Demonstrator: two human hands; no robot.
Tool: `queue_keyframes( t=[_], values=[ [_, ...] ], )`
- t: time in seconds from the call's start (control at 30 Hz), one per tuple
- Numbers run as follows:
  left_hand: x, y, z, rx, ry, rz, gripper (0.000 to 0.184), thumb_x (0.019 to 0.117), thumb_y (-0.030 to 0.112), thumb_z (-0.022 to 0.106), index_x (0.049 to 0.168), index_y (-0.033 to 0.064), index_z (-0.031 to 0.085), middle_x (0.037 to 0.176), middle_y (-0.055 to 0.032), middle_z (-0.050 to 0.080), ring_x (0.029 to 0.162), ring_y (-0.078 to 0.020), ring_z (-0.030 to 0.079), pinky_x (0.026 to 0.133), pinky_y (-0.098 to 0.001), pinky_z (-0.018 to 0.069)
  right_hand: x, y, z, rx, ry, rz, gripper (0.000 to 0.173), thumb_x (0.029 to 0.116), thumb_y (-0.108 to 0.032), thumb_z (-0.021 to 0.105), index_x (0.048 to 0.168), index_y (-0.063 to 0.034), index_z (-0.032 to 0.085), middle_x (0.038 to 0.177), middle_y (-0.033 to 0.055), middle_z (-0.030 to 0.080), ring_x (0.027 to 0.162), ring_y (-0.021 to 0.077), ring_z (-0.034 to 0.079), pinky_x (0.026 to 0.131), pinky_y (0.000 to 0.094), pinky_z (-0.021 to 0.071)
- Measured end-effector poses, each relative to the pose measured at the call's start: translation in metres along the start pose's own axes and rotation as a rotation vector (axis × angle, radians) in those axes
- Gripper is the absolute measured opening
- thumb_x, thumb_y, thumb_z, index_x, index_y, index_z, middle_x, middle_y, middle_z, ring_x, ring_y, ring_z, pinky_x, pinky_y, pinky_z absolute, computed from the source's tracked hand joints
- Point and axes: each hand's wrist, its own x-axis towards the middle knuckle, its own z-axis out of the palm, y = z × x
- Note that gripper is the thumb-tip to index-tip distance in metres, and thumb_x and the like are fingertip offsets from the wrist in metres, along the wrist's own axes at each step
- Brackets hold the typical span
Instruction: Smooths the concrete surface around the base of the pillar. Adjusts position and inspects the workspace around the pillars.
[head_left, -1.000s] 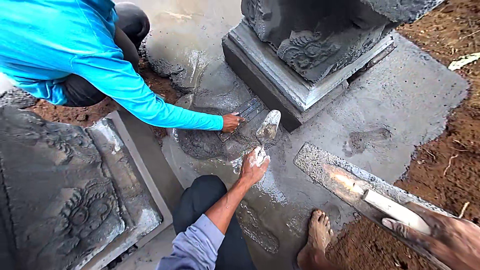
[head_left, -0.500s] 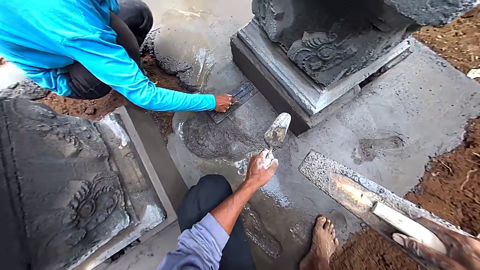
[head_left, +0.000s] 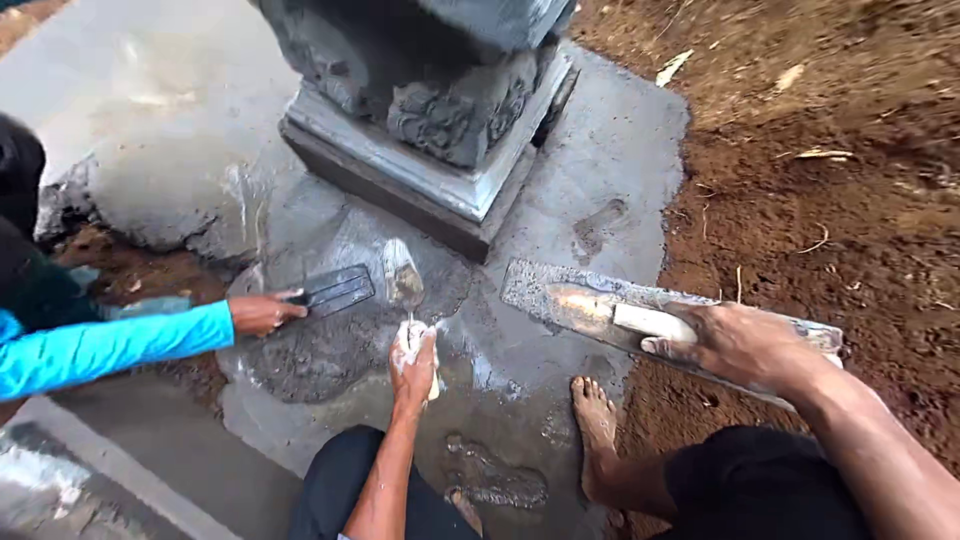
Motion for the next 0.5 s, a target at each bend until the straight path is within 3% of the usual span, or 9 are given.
queue_keyframes(
  t=[0.13, 0.23, 0.37, 0.5],
  values=[
    [-0.002, -0.002, 0.001, 0.063, -0.002, 0.004, 0.024, 0.0991, 0.014, 0.063, 0.113, -0.0052, 0.062, 0.075, -0.0100, 0.060, 0.058, -0.0166, 0.057, 0.057, -0.0343, 0.0531, -0.002, -0.011, -0.005, -0.007, -0.087, -0.023, 0.058, 0.1010, -0.060, 0.054, 0.132, -0.0118, 0.065, 0.113, 0.0244, 0.071, 0.110, 0.0465, 0.067, 0.091, 0.0672, 0.0502],
    [-0.004, 0.004, -0.001, 0.210, -0.041, -0.007, 0.032, 0.0988, 0.018, 0.063, 0.120, -0.0061, 0.063, 0.094, -0.0201, 0.065, 0.079, -0.0274, 0.064, 0.076, -0.0474, 0.0543, -0.003, -0.020, -0.011, -0.032, -0.139, -0.030, 0.059, 0.1019, -0.057, 0.055, 0.134, -0.0087, 0.063, 0.118, 0.0253, 0.069, 0.116, 0.0462, 0.065, 0.096, 0.0659, 0.0484],
    [-0.005, -0.001, -0.001, 0.253, -0.095, -0.011, 0.029, 0.0993, 0.019, 0.063, 0.116, -0.0046, 0.064, 0.084, -0.0154, 0.064, 0.068, -0.0232, 0.062, 0.067, -0.0438, 0.0547, -0.007, -0.025, -0.015, -0.026, -0.174, -0.047, 0.059, 0.1024, -0.058, 0.053, 0.132, -0.0079, 0.063, 0.119, 0.0236, 0.069, 0.117, 0.0439, 0.064, 0.097, 0.0650, 0.0476],
    [-0.006, 0.001, -0.003, 0.264, -0.115, -0.047, 0.030, 0.1004, 0.018, 0.063, 0.119, -0.0055, 0.062, 0.082, -0.0151, 0.063, 0.065, -0.0219, 0.061, 0.065, -0.0423, 0.0543, -0.009, -0.029, -0.014, -0.022, -0.210, -0.051, 0.060, 0.1022, -0.058, 0.053, 0.131, -0.0071, 0.063, 0.119, 0.0242, 0.068, 0.117, 0.0445, 0.064, 0.096, 0.0660, 0.0475]
  ],
)
